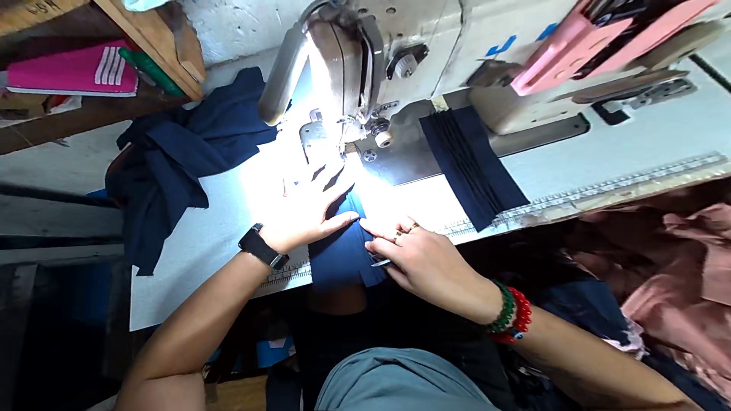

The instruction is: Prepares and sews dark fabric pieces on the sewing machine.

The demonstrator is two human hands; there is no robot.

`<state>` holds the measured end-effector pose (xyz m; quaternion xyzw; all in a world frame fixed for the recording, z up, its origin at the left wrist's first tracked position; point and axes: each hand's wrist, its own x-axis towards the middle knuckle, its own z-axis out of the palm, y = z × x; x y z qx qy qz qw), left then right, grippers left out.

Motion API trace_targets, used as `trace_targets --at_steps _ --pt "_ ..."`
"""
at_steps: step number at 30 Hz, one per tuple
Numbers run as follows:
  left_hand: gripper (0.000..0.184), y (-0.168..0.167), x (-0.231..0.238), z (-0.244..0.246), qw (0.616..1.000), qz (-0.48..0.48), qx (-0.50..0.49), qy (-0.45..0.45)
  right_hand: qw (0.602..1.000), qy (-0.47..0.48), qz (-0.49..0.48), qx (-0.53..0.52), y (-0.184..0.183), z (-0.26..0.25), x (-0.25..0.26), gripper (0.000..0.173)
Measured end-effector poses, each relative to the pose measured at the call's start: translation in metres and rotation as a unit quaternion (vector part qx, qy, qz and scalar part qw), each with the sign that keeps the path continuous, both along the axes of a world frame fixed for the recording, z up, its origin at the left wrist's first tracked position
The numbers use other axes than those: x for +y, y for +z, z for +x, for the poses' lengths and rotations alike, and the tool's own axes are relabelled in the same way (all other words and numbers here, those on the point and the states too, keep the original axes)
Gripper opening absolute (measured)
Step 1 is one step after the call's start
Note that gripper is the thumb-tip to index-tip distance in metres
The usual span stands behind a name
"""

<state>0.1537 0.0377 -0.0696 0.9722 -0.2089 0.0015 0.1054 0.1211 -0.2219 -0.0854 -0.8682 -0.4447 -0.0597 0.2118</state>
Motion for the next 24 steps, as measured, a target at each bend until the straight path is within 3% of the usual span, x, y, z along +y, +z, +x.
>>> trace_targets --at_steps 10,24 --pt "0.062 -0.002 0.009 0.015 0.998 -0.054 -0.010 -0.007 1.000 -0.010 -0.002 -0.017 0.003 0.008 0.007 0.021" --pt "0.063 -0.009 0.014 0.026 0.999 -0.029 -0.019 -0.004 0.999 -0.020 -0.027 -0.030 0.006 0.011 0.012 0.019"
